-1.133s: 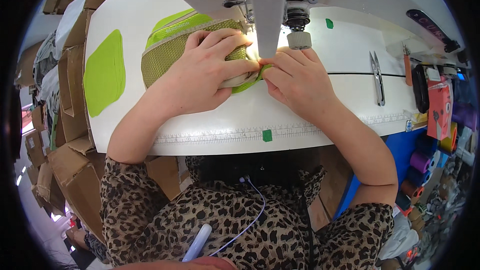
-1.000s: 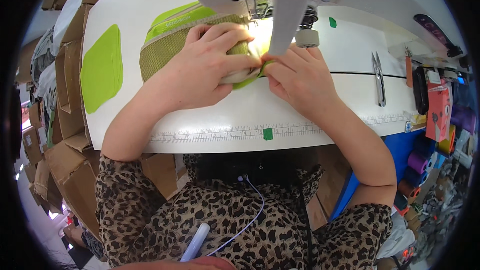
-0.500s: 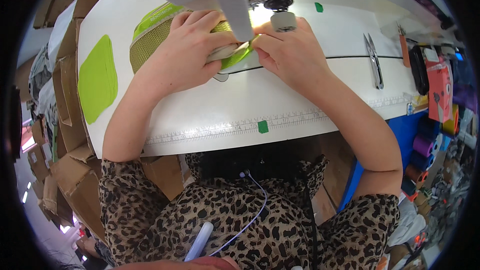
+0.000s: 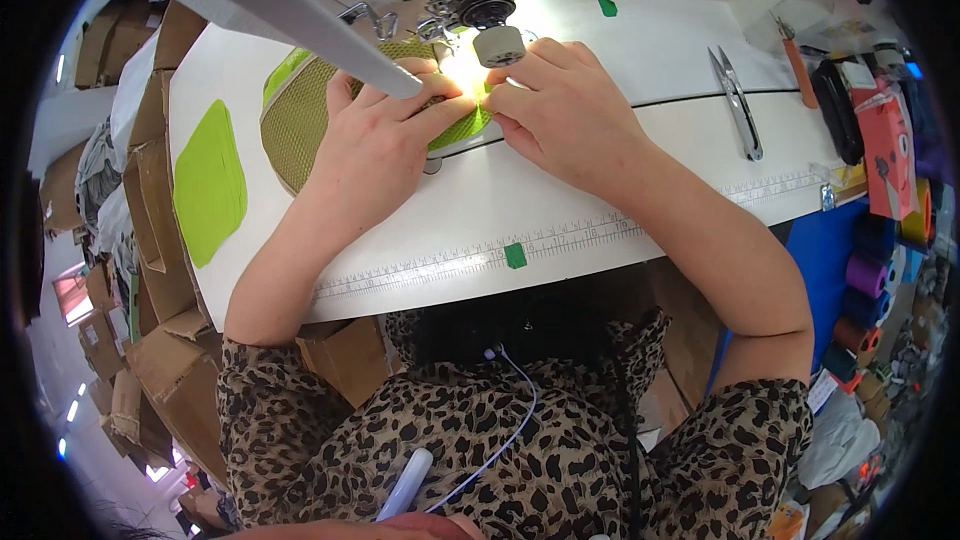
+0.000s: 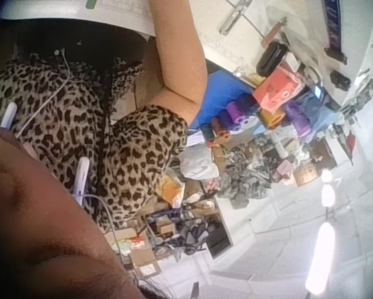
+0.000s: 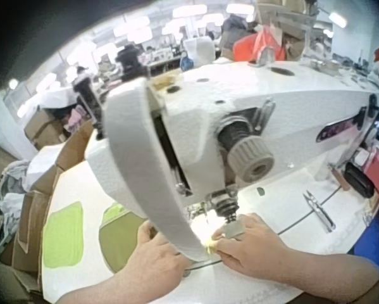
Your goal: Sewing a neon green mesh pouch using an industrial sewing machine.
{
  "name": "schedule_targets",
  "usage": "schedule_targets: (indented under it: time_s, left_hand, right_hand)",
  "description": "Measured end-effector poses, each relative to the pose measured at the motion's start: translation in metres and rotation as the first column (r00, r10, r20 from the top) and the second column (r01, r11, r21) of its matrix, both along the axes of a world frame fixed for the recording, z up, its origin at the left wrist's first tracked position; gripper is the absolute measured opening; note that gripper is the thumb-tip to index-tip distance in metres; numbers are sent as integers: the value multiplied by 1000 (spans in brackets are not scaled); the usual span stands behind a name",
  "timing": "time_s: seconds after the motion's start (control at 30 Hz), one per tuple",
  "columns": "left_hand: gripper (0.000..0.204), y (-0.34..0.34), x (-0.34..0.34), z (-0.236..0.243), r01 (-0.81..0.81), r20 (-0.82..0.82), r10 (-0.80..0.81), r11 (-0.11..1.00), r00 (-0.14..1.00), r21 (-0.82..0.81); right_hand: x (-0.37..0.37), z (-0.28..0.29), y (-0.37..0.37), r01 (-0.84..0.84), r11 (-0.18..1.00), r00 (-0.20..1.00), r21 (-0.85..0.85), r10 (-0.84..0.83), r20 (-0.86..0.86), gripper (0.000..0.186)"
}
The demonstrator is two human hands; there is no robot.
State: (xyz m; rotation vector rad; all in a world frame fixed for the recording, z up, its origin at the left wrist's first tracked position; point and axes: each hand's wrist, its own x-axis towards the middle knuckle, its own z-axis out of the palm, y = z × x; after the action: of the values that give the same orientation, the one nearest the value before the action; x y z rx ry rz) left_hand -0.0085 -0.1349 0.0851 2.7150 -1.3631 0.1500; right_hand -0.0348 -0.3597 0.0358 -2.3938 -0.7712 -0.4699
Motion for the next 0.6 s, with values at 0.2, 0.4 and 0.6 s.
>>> schedule_targets:
  time_s: [0.2, 0.4, 0.6]
  left_hand:
    - [48, -5, -9, -5, -59, 21, 60, 997, 998, -41]
    - [31, -5, -7, -6, -54, -27, 52, 993, 998, -105]
    - [28, -6, -13, -15, -80, 29, 86, 983, 996, -163]
  right_hand:
    - [0, -1, -1, -5, 999, 1000, -49, 4, -19, 11]
    - [-2, 4, -1, -24, 999, 1000, -44, 24, 3, 13]
    - [-2, 4, -1, -25, 997, 1000, -71, 24, -19, 16]
